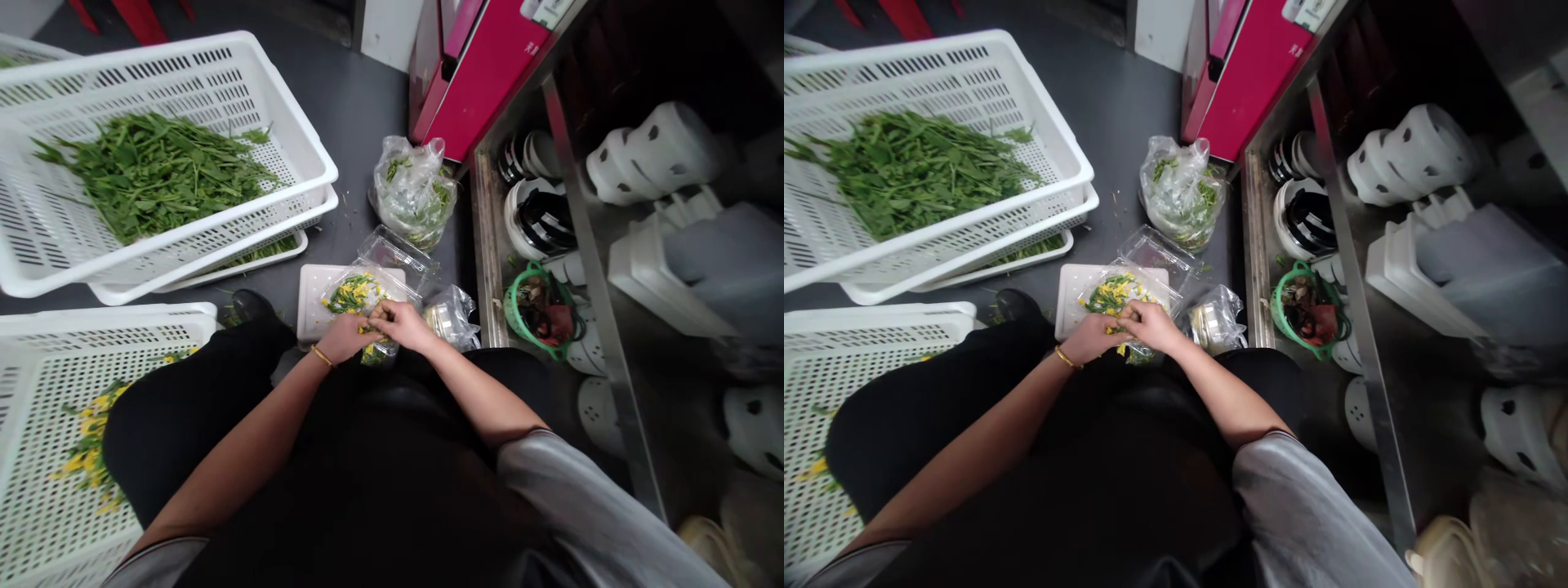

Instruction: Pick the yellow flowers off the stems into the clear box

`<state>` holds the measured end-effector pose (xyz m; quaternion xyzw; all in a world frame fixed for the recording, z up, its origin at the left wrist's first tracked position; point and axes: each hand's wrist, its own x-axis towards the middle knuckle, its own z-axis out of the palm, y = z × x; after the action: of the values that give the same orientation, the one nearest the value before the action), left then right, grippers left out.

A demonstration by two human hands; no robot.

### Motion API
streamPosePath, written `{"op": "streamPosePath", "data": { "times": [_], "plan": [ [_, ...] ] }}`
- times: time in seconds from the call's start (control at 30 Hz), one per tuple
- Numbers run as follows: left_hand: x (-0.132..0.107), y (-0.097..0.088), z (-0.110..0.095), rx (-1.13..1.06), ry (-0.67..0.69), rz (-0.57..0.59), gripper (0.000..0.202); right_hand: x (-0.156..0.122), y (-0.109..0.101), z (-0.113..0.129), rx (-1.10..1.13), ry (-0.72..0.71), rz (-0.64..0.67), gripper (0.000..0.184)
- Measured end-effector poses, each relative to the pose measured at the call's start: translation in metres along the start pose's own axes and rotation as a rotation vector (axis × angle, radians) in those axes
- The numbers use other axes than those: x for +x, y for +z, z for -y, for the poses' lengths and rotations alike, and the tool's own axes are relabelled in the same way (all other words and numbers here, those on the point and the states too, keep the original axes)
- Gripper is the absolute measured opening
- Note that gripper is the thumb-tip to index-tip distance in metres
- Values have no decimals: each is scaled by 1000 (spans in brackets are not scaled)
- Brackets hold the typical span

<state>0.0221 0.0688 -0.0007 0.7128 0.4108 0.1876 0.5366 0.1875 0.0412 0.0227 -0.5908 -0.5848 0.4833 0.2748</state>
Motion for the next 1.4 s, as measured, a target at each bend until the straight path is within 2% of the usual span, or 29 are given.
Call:
{"op": "streamPosePath", "data": {
  "times": [0.13,0.27,0.33,0.4,0.43,0.5,0.6,0.73,0.9,0.97,1.07,1.17,1.23,1.3,1.4],
  "plan": [
    [-1,-4,-4,-224,-69,-83,22,0,11,0,294,97,-49,33],
    [-2,-10,-6,-655,-229,-99,28,4,9,0,330,27,-129,35],
    [-1,-16,-7,-850,-259,-100,26,15,-2,-1,162,60,-12,36],
    [-1,-22,-7,-1025,-241,-45,25,34,-14,-4,-195,127,177,36],
    [-1,-26,-6,-1107,-213,0,25,46,-18,-6,-424,147,227,34],
    [-1,-30,-5,-1243,-152,83,24,72,-19,-9,-813,135,188,26],
    [-1,-31,-2,-1344,-119,122,21,106,-6,-15,-1088,81,157,29],
    [2,-22,6,-1218,-162,136,24,121,6,-29,-1213,65,271,36],
    [4,-6,10,-813,-347,236,22,107,1,-39,-1178,10,287,39],
    [3,0,10,-636,-344,282,21,105,2,-38,-1150,9,273,41],
    [1,8,13,-374,-254,288,17,103,6,-35,-1130,22,265,37],
    [1,11,23,-194,-144,242,15,93,1,-34,-1098,49,272,30],
    [2,8,29,-139,-143,187,16,80,-6,-33,-1019,93,252,24],
    [5,4,31,-162,-209,72,14,63,-12,-30,-825,133,190,18],
    [7,-2,27,-376,-284,-115,18,36,-10,-22,-369,124,104,11]
  ]
}}
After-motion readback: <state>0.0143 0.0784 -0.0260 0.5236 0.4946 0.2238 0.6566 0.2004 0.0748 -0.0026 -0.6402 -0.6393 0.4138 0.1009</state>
